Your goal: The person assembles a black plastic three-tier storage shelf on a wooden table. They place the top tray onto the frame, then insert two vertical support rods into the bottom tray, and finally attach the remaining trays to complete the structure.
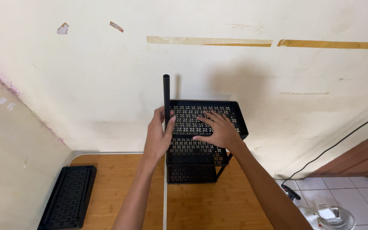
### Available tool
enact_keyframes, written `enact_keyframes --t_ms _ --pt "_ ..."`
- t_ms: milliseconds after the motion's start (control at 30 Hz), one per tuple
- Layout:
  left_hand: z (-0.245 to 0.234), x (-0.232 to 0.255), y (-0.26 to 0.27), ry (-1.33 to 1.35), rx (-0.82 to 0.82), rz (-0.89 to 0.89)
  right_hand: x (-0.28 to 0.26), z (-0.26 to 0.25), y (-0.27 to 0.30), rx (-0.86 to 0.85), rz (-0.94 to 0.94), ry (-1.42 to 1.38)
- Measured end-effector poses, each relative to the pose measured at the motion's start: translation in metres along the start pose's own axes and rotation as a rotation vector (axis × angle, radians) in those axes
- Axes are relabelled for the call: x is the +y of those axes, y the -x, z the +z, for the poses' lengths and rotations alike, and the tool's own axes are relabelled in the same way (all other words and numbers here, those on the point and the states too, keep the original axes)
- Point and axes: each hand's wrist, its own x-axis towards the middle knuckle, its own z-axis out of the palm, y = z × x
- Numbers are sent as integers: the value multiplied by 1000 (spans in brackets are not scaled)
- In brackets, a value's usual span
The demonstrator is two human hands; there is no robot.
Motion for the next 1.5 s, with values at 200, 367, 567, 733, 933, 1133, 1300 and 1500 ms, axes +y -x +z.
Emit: enact_keyframes --t_ms 200,367,567,733,933,1133,1300,1500 --pt "13 46 -60 185 175 -174 -1 -3 1 60 -49 -37" --pt "27 61 -73 225 321 -182 -1 -4 7 58 -54 -57" --pt "37 44 -73 294 357 -170 0 -4 12 97 -80 -71" --pt "27 32 -82 430 238 -225 0 -2 9 81 -57 -73" --pt "0 24 -89 650 -102 -241 3 -1 8 94 -76 -102" --pt "-6 24 -72 639 -173 -278 3 -1 14 94 -86 -114" --pt "-17 9 -42 484 -175 -52 6 0 8 96 -68 -132" --pt "-28 -23 -18 330 -261 -309 10 2 4 59 -64 -114"
